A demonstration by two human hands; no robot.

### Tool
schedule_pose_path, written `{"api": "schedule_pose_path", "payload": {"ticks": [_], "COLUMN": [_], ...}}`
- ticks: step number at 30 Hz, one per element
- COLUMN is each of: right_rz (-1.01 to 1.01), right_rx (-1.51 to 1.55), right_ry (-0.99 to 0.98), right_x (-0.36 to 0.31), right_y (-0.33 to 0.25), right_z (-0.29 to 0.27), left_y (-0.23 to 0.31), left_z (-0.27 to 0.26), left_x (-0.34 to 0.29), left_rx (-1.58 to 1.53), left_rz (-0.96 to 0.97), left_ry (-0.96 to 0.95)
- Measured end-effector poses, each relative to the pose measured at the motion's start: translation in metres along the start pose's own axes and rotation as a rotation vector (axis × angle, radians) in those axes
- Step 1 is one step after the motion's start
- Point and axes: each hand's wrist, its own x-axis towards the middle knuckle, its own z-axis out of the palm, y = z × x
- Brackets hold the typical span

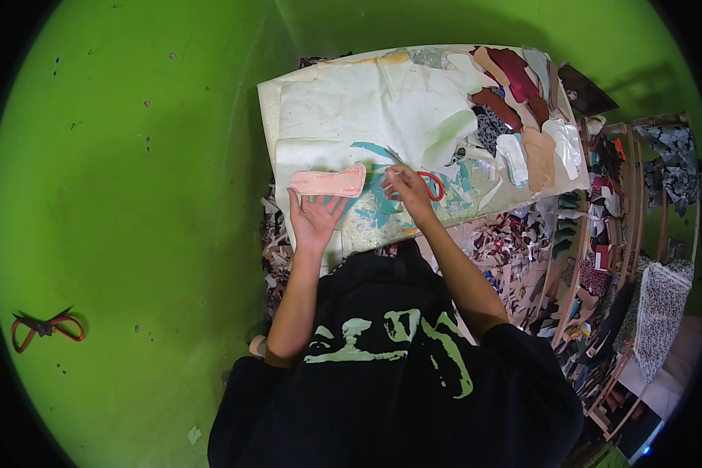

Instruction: Cutting out shoe insole components from material using a paper pattern and scissors.

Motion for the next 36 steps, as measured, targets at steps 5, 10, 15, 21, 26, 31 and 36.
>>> {"api": "schedule_pose_path", "payload": {"ticks": [5,10,15,21,26,31,36], "right_rz": [-0.089,-0.061,-0.114,-0.071,0.37,0.088,0.076], "right_rx": [-0.075,-0.049,-0.278,-0.552,-0.004,0.226,0.342], "right_ry": [-0.168,-0.017,0.148,0.207,-0.188,-0.017,0.067], "right_x": [0.005,0.011,0.03,0.034,-0.017,-0.025,-0.036], "right_y": [0.019,0.029,0.048,0.051,-0.001,-0.006,-0.013], "right_z": [0.03,0.024,-0.027,-0.031,0.037,0.002,-0.069], "left_y": [0.002,0.009,0.028,0.03,-0.005,-0.038,-0.073], "left_z": [-0.007,-0.018,-0.029,-0.012,0.007,0.006,0.033], "left_x": [0.002,0.003,0.0,-0.016,-0.021,-0.011,-0.02], "left_rx": [-0.009,0.038,0.08,0.083,0.033,0.134,0.566], "left_rz": [-0.066,-0.018,0.044,0.017,-0.048,-0.109,-0.147], "left_ry": [-0.05,0.038,0.049,-0.036,-0.084,-0.095,-0.29]}}
